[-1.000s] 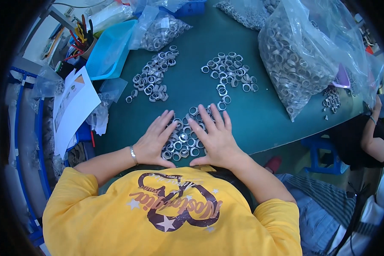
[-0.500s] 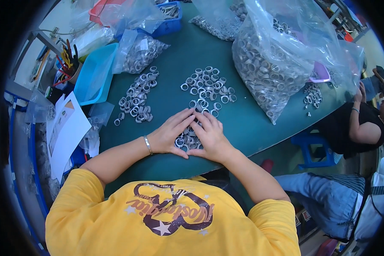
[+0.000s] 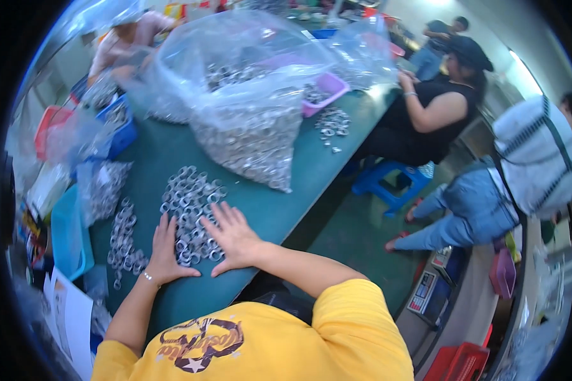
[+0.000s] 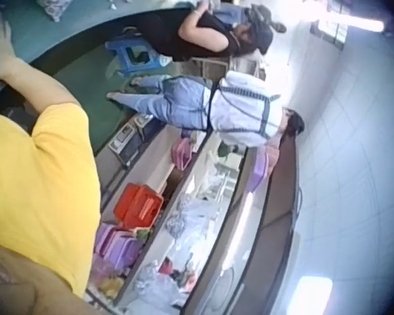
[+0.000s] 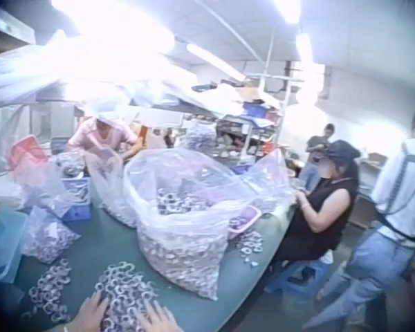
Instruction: The person sorts metal rings by hand on a green table, writes on a small paper card using a pencil, and places some rings into a small plastic bag.
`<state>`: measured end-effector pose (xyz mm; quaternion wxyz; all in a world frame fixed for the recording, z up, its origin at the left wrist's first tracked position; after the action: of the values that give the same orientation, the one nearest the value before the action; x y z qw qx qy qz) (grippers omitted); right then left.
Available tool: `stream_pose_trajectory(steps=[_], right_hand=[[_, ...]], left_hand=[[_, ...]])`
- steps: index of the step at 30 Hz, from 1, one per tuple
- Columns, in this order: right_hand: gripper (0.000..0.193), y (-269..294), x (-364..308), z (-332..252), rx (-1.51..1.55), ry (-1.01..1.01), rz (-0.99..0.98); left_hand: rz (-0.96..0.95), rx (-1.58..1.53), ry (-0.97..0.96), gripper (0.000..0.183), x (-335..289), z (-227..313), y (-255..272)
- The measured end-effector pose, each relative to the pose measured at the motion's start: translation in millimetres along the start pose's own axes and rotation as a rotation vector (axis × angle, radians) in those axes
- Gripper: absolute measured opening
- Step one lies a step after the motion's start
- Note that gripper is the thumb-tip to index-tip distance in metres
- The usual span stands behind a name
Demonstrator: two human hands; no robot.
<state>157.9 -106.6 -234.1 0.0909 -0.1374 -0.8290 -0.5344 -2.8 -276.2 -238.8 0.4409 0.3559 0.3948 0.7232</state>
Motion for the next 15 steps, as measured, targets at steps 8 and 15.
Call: stream_pose_trajectory(steps=[8, 15], right_hand=[[0.112, -33.8, 23.2, -5.5, 0.181, 0.079, 0.169], [0.099, -40.6, 22.7, -2.1, 0.240, 0.039, 0.215]], left_hand=[[0.231, -0.210, -0.065, 0.120, 23.7, 6.0, -31.3], [0.338, -0.433, -0.021, 0.090, 35.9, 7.1, -41.4]])
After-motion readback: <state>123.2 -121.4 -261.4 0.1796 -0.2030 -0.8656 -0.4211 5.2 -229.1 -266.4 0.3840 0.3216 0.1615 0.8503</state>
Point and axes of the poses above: each hand's wrist, its own x-axis towards the middle knuckle, its own y-axis out of the back of the hand, z = x × y, the point moved 2 cm from there along x, towards the middle knuckle, and after that the axes turned 7 degrees about z, right-handed, at the moved point
